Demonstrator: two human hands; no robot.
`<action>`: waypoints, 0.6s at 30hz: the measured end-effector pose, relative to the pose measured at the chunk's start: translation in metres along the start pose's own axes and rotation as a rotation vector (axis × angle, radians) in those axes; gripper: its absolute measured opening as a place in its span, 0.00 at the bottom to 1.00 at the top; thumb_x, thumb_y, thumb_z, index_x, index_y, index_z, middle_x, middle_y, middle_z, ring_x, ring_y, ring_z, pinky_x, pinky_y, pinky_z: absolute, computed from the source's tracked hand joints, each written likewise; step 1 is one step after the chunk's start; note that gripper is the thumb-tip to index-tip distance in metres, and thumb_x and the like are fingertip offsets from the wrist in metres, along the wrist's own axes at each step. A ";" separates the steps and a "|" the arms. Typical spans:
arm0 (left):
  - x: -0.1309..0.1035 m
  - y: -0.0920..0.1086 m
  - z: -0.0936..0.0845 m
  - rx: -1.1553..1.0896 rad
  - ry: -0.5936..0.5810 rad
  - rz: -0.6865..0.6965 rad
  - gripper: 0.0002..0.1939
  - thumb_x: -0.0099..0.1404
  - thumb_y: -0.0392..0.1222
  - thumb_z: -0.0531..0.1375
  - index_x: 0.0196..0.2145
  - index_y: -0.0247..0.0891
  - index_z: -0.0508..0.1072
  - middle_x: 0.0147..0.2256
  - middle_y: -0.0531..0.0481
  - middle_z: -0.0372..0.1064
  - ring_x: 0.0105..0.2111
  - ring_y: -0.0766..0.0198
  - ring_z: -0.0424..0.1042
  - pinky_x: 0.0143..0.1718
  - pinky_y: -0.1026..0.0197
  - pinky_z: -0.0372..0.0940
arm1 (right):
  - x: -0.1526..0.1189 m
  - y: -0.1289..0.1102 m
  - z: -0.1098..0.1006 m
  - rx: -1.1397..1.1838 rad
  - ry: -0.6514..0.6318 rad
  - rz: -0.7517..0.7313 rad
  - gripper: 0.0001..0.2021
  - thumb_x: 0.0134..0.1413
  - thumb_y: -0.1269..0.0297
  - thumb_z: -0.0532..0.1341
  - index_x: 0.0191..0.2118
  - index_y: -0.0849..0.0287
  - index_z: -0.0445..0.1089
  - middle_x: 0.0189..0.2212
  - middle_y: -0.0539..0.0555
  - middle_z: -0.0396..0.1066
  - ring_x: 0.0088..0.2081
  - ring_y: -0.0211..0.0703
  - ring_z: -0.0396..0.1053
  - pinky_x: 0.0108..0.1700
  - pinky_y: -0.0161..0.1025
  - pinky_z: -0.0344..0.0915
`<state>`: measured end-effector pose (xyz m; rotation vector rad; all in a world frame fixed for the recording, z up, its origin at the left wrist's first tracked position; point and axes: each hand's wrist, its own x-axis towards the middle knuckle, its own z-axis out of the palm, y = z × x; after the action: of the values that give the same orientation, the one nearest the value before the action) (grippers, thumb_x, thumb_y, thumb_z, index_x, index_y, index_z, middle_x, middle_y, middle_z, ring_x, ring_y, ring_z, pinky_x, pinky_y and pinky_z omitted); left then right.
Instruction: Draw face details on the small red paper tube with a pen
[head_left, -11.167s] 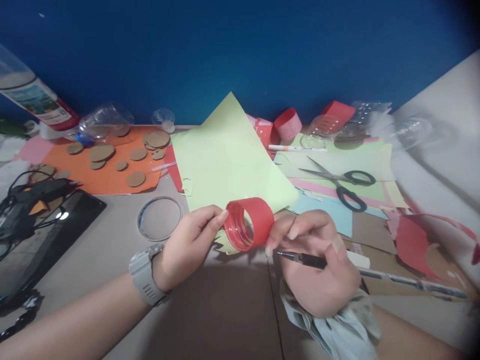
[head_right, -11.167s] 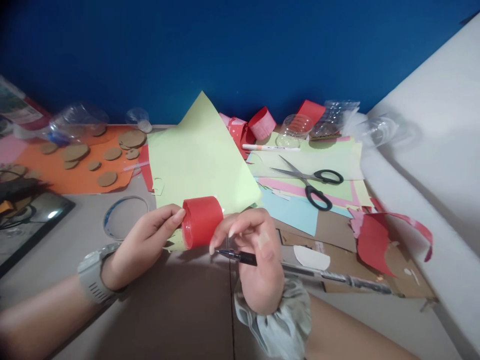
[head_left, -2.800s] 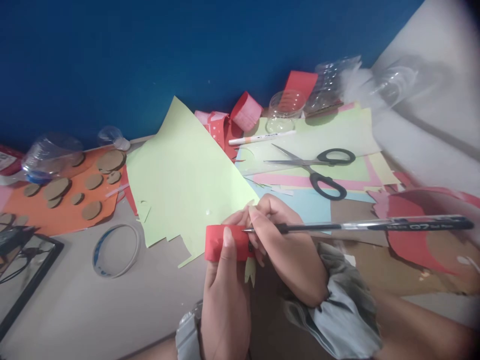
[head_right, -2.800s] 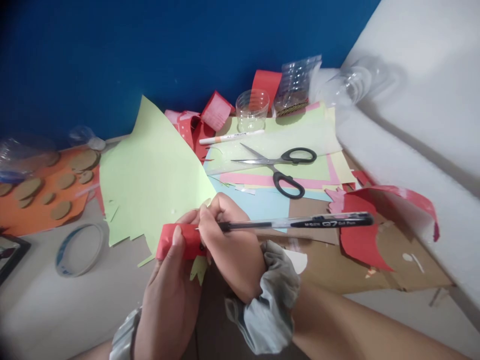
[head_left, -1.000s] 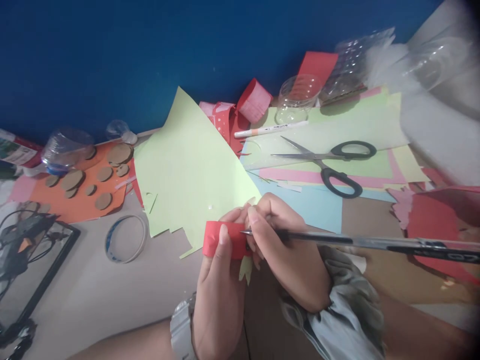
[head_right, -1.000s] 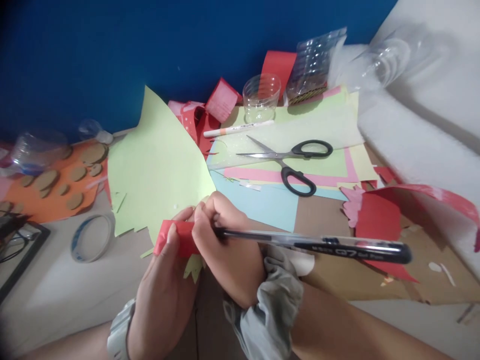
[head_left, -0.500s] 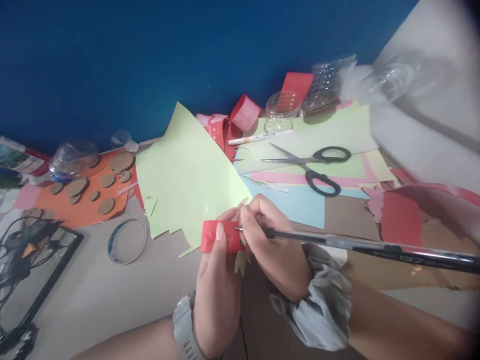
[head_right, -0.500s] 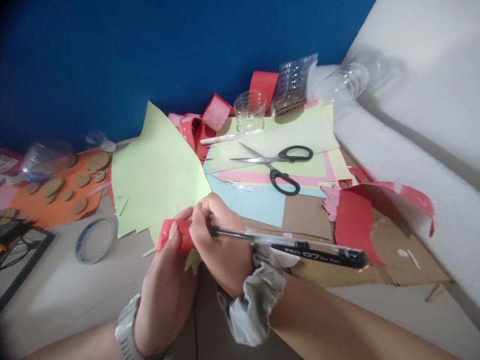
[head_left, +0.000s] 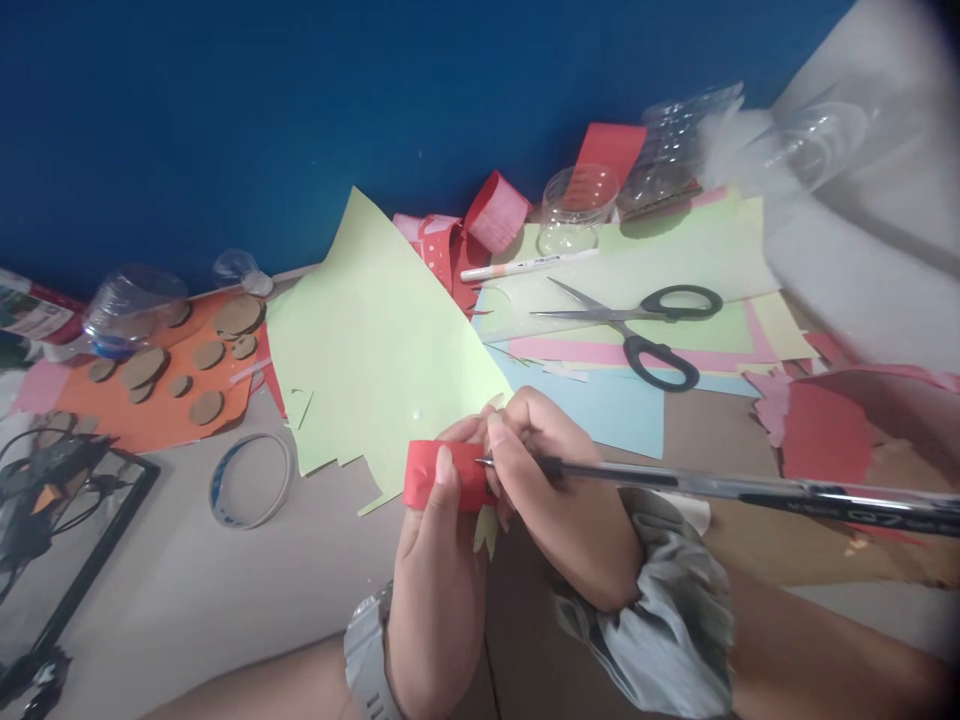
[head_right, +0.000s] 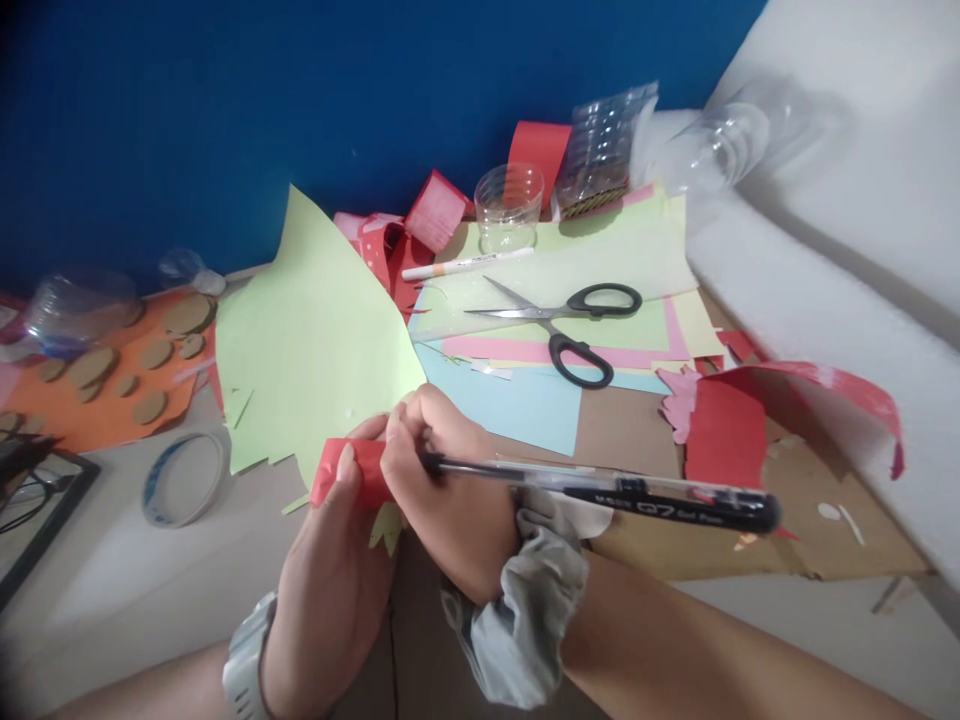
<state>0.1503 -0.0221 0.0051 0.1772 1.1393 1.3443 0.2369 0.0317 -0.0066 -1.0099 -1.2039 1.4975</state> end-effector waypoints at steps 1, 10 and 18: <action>0.000 0.000 -0.001 0.004 0.000 0.005 0.18 0.78 0.56 0.61 0.55 0.49 0.85 0.57 0.47 0.82 0.64 0.50 0.74 0.67 0.52 0.67 | 0.000 0.000 0.000 -0.006 -0.001 -0.015 0.15 0.70 0.66 0.61 0.29 0.50 0.59 0.24 0.47 0.70 0.21 0.39 0.59 0.28 0.40 0.60; 0.001 -0.002 -0.003 0.019 -0.039 0.049 0.17 0.78 0.55 0.60 0.52 0.48 0.86 0.49 0.47 0.84 0.59 0.53 0.76 0.64 0.56 0.68 | 0.003 0.004 -0.001 0.068 -0.009 0.045 0.17 0.70 0.64 0.61 0.28 0.51 0.60 0.30 0.52 0.78 0.25 0.42 0.64 0.30 0.43 0.63; 0.000 -0.003 -0.001 0.026 -0.013 0.044 0.16 0.79 0.54 0.60 0.51 0.51 0.87 0.54 0.51 0.84 0.57 0.59 0.77 0.62 0.61 0.68 | 0.001 0.004 -0.003 0.013 -0.021 0.005 0.16 0.70 0.65 0.62 0.29 0.51 0.59 0.33 0.51 0.80 0.22 0.38 0.59 0.29 0.42 0.61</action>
<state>0.1518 -0.0231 0.0024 0.2310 1.1479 1.3661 0.2386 0.0325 -0.0111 -0.9920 -1.2059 1.5210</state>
